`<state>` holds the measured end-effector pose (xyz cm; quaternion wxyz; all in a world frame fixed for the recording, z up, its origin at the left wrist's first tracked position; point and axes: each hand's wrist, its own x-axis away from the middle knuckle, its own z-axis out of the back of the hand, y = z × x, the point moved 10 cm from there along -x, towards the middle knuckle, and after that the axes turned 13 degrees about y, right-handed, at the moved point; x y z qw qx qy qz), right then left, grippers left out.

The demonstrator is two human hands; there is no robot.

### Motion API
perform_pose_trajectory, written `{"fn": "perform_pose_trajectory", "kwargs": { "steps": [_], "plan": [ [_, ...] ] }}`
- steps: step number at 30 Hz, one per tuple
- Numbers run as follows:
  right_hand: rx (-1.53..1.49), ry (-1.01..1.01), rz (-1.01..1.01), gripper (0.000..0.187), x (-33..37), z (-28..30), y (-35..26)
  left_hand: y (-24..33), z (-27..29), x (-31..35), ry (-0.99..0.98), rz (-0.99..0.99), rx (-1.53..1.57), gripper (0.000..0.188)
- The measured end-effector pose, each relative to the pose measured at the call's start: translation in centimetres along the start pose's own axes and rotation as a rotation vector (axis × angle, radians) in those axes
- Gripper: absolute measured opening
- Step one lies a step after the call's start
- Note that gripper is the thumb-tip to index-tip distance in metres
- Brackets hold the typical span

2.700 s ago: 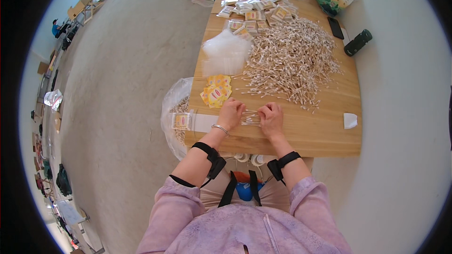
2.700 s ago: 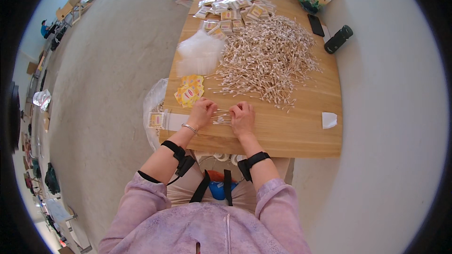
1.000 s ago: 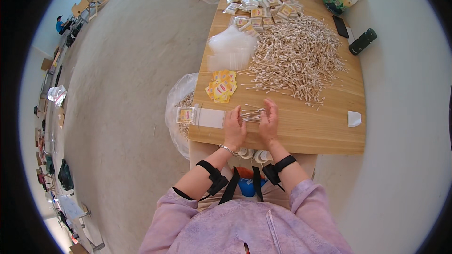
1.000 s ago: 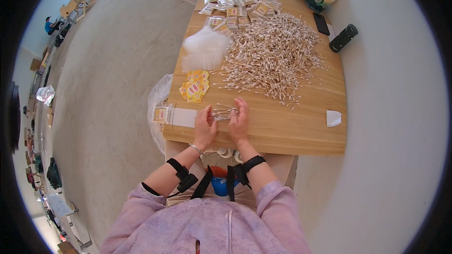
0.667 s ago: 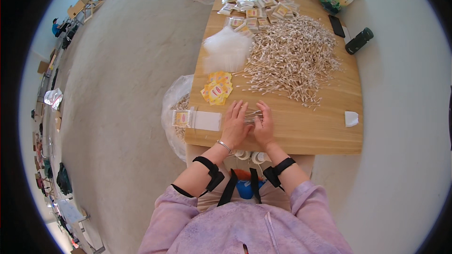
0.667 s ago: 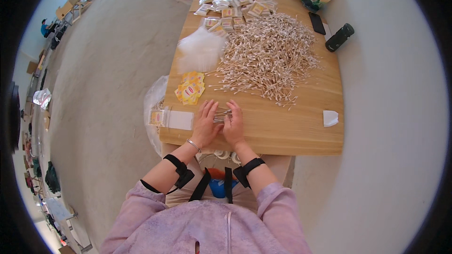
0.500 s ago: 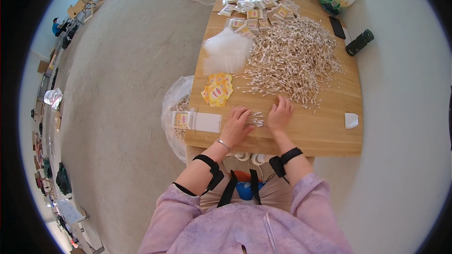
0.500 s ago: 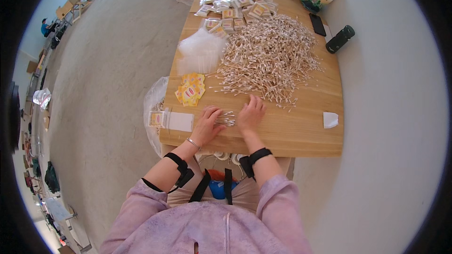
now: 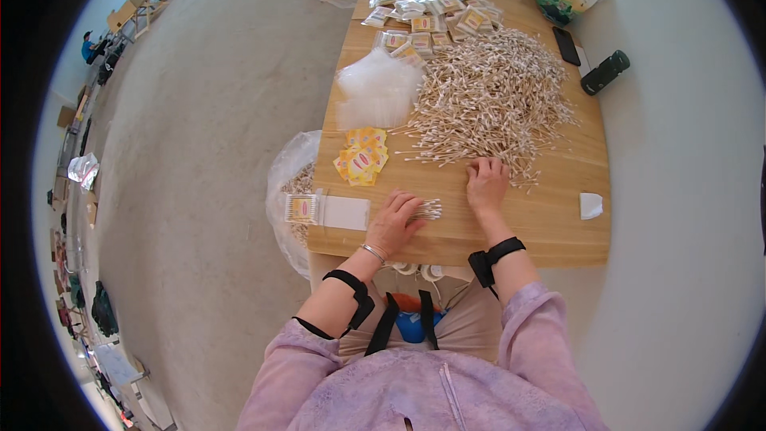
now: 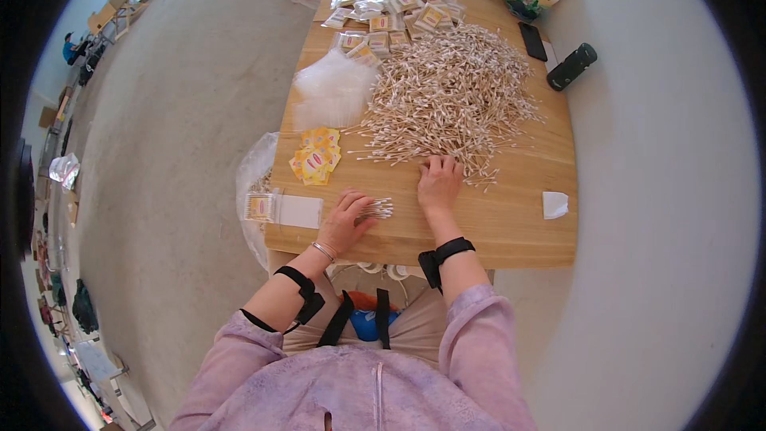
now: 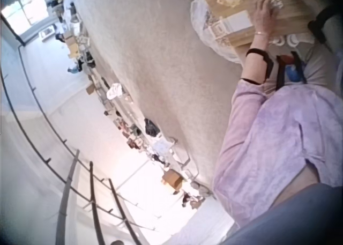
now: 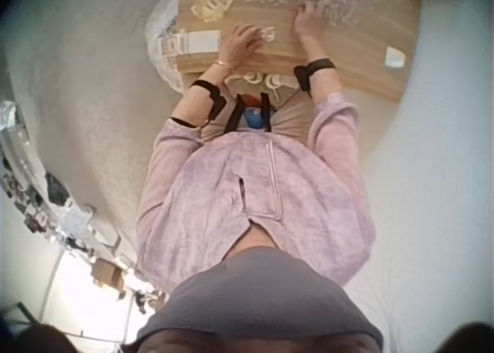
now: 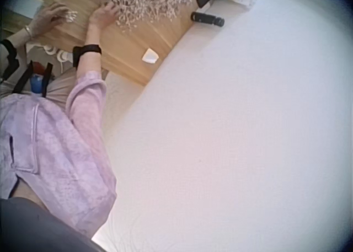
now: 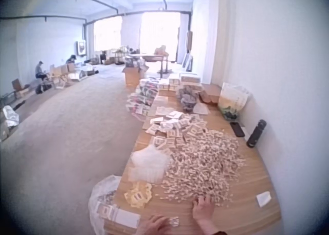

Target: Packing bunches of cotton swabs into small plastic bags and sealing them.

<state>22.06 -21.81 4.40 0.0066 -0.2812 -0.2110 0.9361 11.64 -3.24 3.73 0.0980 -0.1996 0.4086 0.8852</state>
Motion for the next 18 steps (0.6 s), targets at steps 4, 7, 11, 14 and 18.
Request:
{"fn": "perform_pose_trajectory", "kwargs": {
  "steps": [4,7,11,14,18],
  "plan": [
    [0.076,-0.156,0.145,0.017,1.4,-1.2,-2.3,-0.1,0.0,0.2,0.003,-0.021,-0.028,0.052],
    [0.017,-0.249,0.220,0.015,3.5,-2.2,-5.0,-0.2,0.4,-0.1,0.058,0.056,-0.016,0.063],
    [-0.085,-0.354,0.266,0.010,5.3,-3.1,-8.1,-0.2,1.3,-0.5,0.129,0.068,-0.011,0.067],
    [-0.128,-0.361,0.278,0.009,5.4,-2.8,-8.4,-0.8,1.9,-0.4,0.202,0.099,-0.007,0.061],
    [-0.172,-0.262,0.187,0.011,3.7,-2.5,-5.6,-2.0,1.7,-0.6,0.272,0.180,0.020,0.046]
  ]
}}
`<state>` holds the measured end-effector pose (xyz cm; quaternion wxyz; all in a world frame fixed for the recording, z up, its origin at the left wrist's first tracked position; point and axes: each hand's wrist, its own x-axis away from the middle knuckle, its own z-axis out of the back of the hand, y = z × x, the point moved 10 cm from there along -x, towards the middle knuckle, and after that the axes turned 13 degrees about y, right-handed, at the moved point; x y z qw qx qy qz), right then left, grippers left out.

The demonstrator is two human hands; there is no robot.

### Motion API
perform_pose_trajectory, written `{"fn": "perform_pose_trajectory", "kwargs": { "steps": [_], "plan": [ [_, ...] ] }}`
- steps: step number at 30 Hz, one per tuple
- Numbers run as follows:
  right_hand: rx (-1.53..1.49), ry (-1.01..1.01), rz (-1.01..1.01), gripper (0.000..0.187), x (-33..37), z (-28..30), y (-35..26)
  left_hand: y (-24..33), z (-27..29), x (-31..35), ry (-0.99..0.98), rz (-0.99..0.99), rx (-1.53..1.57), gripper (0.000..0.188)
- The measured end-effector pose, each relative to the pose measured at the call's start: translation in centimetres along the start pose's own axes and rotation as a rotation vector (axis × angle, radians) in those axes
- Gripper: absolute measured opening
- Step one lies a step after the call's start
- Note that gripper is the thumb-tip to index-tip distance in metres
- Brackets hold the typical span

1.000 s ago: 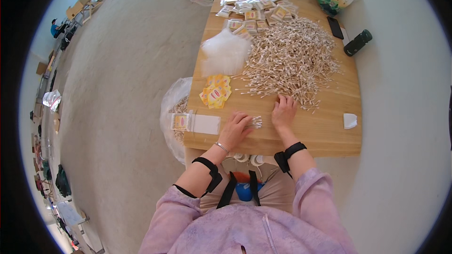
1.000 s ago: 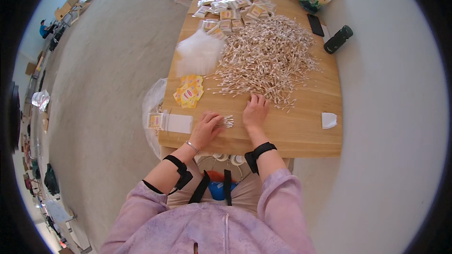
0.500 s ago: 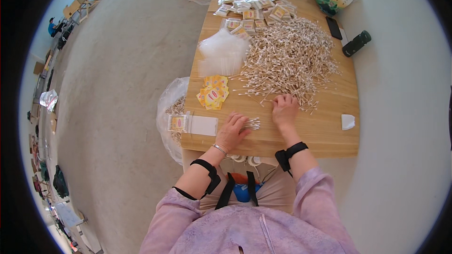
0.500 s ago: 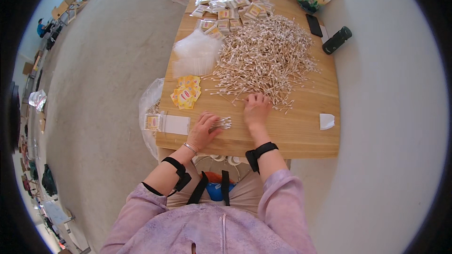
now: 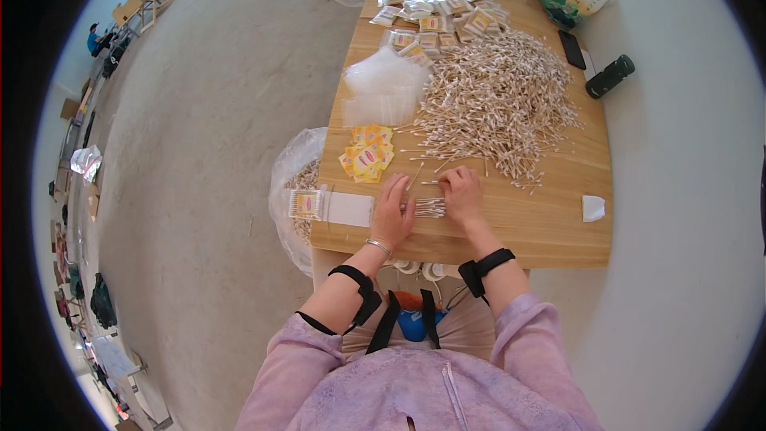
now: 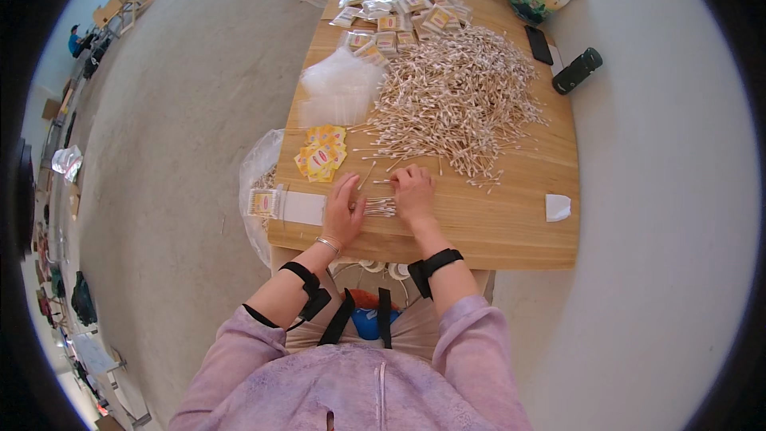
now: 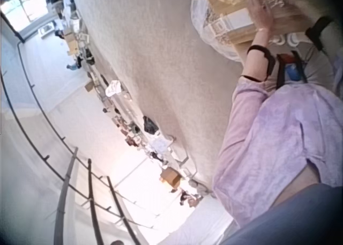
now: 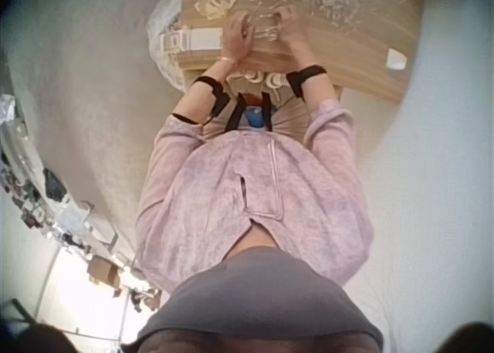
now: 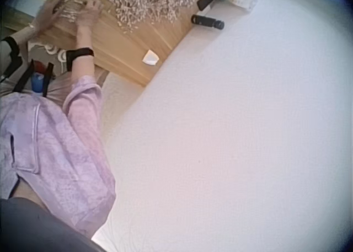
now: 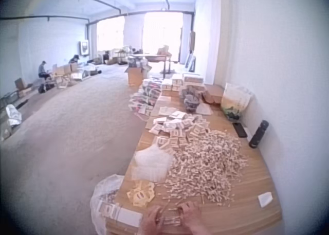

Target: Packing bunches of cotton swabs into small plastic bags and sealing them.

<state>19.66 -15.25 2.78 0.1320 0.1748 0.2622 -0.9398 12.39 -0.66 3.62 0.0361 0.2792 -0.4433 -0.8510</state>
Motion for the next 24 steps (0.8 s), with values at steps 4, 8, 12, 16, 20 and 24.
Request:
{"fn": "perform_pose_trajectory", "kwargs": {
  "steps": [4,8,12,16,20,24],
  "plan": [
    [-0.096,0.051,-0.026,0.016,0.4,1.2,1.8,-2.0,-0.7,-1.6,0.059,0.147,-0.008,0.030],
    [-0.068,0.106,-0.100,0.013,0.9,2.2,3.0,-1.9,-1.1,-2.9,0.050,0.055,-0.128,0.015],
    [-0.094,0.066,-0.067,0.008,0.9,1.5,2.8,-1.7,-1.2,-2.6,0.025,0.011,-0.107,0.016],
    [-0.092,0.029,-0.007,0.006,1.2,0.6,0.8,-1.4,-0.8,-2.7,0.033,0.011,-0.107,0.015],
    [-0.085,-0.013,0.049,0.005,1.4,-0.2,-0.6,-1.9,-1.0,-3.0,-0.023,0.016,-0.154,0.012],
    [-0.173,-0.030,0.030,0.007,1.6,-0.7,-1.2,-2.8,-1.4,-3.3,-0.124,0.000,-0.290,0.011]
  ]
}}
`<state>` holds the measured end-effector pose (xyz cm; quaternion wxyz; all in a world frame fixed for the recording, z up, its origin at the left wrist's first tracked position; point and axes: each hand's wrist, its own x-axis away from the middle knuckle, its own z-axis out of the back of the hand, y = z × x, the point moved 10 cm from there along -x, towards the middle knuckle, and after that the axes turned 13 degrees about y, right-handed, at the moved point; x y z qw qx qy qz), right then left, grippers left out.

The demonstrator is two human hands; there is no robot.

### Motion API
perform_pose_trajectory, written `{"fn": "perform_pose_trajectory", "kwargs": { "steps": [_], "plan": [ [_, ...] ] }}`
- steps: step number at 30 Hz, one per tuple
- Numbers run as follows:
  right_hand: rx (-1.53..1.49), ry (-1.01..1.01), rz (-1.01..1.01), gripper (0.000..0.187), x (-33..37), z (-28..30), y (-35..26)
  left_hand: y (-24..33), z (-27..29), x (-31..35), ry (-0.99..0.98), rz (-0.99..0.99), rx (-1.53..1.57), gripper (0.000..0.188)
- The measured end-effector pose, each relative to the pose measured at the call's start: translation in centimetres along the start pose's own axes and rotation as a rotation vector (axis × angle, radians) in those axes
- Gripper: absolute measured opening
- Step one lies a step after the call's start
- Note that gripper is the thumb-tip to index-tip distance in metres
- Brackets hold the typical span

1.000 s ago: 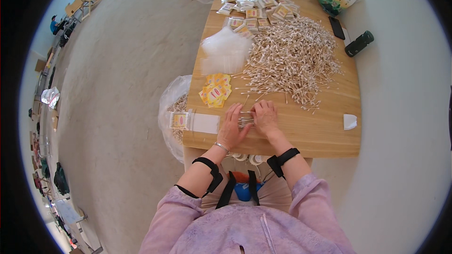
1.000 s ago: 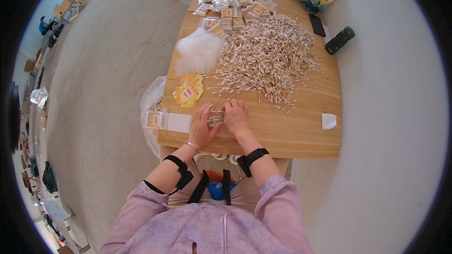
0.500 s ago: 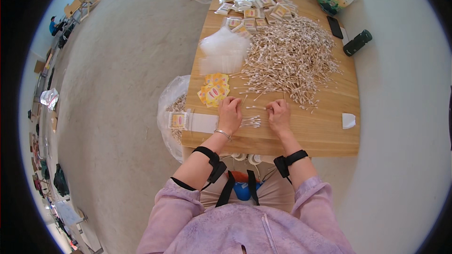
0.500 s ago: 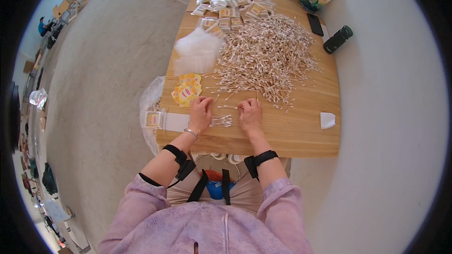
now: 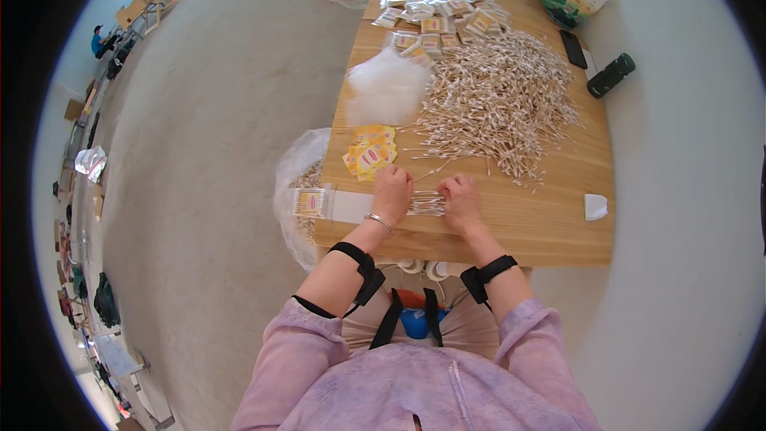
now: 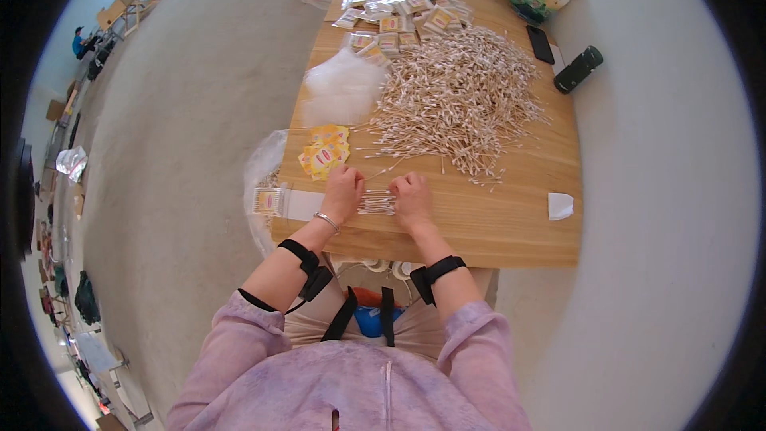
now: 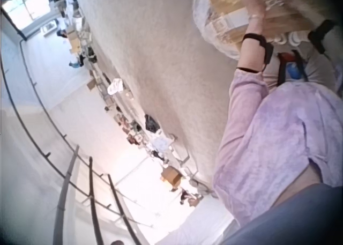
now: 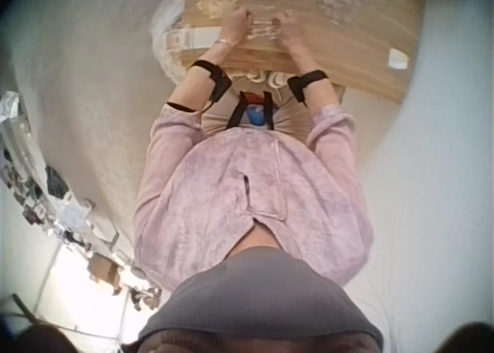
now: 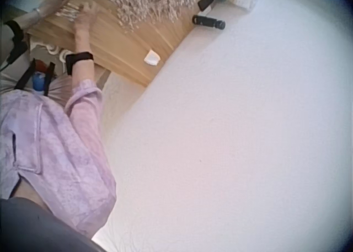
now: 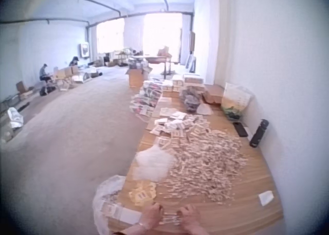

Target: Packing bunches of cotton swabs into small plastic bags and sealing them.

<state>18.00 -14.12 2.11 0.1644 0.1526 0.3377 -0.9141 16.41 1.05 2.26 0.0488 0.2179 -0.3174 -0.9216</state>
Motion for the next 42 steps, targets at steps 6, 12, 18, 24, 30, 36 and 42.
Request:
{"fn": "perform_pose_trajectory", "kwargs": {
  "steps": [6,12,18,24,30,36,42],
  "plan": [
    [-0.061,0.014,-0.061,0.005,0.6,0.3,1.2,0.5,1.2,1.2,-0.066,-0.013,0.006,0.009],
    [0.049,0.030,-0.086,0.005,0.5,1.0,0.7,0.5,-0.1,0.6,-0.103,0.047,-0.093,0.008],
    [0.008,0.011,-0.060,0.007,0.3,0.6,1.2,0.5,-0.5,0.4,-0.168,-0.052,0.058,0.010],
    [0.002,0.024,-0.092,0.009,0.5,0.1,-0.5,-1.5,-2.4,1.8,-0.170,-0.325,-0.228,0.013],
    [-0.140,-0.028,-0.197,0.010,1.2,-0.8,3.7,-1.9,12.3,0.7,0.194,0.165,0.209,0.012],
    [0.013,-0.028,-0.126,0.029,1.6,0.9,-1.3,-17.3,23.0,7.3,0.508,0.542,0.148,0.011],
    [0.375,-0.182,0.110,0.062,4.1,-1.0,-4.9,-26.5,22.1,10.9,0.487,0.582,-0.295,0.040]
  ]
}}
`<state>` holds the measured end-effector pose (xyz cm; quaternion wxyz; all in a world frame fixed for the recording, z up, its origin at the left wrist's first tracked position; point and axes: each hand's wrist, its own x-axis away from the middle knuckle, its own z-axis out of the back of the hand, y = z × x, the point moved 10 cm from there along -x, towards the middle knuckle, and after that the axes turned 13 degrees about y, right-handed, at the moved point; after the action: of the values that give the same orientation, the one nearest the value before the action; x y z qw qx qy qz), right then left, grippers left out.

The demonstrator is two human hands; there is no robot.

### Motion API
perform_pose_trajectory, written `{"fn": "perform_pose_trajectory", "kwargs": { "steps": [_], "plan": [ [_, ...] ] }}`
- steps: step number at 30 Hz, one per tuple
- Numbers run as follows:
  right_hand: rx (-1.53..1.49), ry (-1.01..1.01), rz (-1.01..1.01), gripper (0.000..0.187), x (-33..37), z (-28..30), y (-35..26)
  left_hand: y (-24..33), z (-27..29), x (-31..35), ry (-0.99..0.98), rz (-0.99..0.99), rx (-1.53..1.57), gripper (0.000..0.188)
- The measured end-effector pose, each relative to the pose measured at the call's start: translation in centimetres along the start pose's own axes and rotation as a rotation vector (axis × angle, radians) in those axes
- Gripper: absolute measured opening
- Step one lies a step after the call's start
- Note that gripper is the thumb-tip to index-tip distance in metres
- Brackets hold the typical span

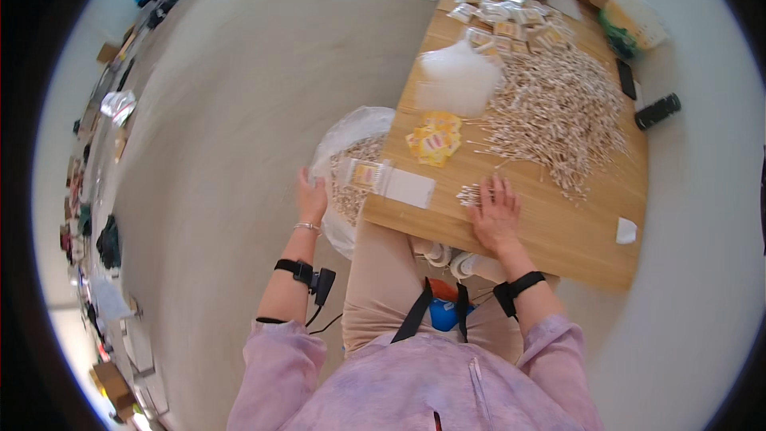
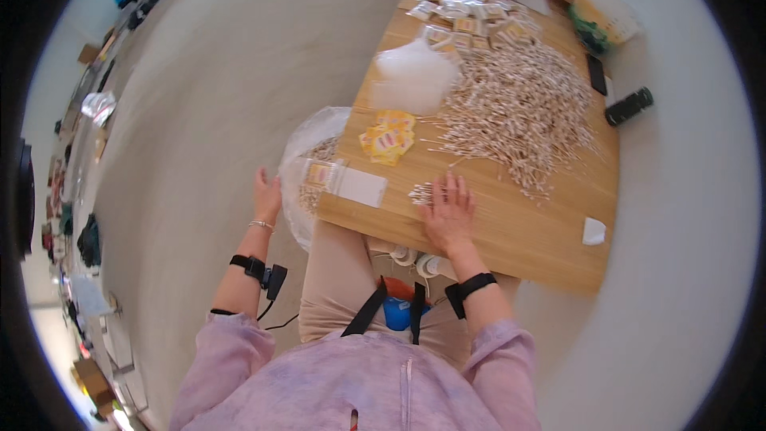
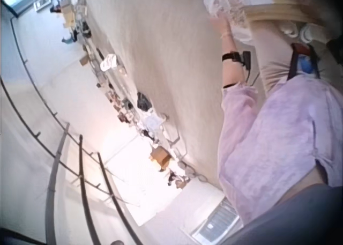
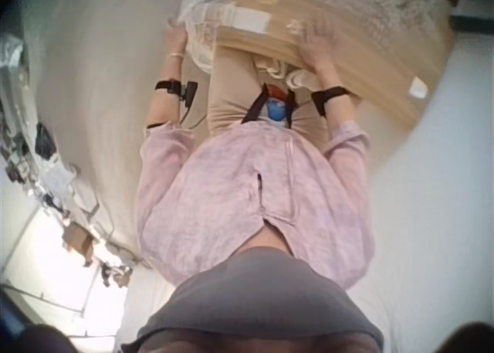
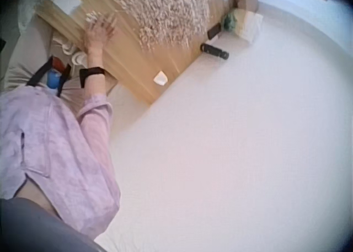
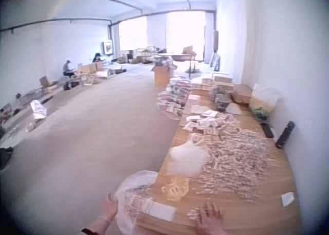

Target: Packing bunches of cotton swabs into small plastic bags and sealing them.

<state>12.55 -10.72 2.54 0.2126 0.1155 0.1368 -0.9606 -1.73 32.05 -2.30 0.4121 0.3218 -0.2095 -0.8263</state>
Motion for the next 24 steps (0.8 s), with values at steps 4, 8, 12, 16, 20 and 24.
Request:
{"fn": "perform_pose_trajectory", "kwargs": {
  "steps": [4,8,12,16,20,24],
  "plan": [
    [0.104,-0.062,0.049,0.076,2.0,-1.1,0.6,12.0,1.6,2.6,0.012,0.070,0.349,0.047],
    [0.057,-0.062,0.034,0.089,2.5,-1.0,-0.3,21.4,-3.6,11.5,-0.509,-0.020,0.586,0.047],
    [0.074,-0.106,-0.006,0.090,1.7,-0.9,-0.4,24.3,-8.8,18.9,-0.649,0.086,0.878,0.044],
    [0.086,-0.076,-0.020,0.091,1.7,-0.9,0.0,25.1,-9.9,19.8,-0.616,0.219,0.956,0.041],
    [0.018,-0.033,-0.057,0.087,1.5,-0.7,0.4,24.5,-9.7,19.1,-0.580,0.214,0.907,0.038],
    [-0.050,0.215,-0.008,0.060,1.4,2.2,0.5,23.3,-7.9,17.0,-0.446,0.018,0.750,0.034]
  ]
}}
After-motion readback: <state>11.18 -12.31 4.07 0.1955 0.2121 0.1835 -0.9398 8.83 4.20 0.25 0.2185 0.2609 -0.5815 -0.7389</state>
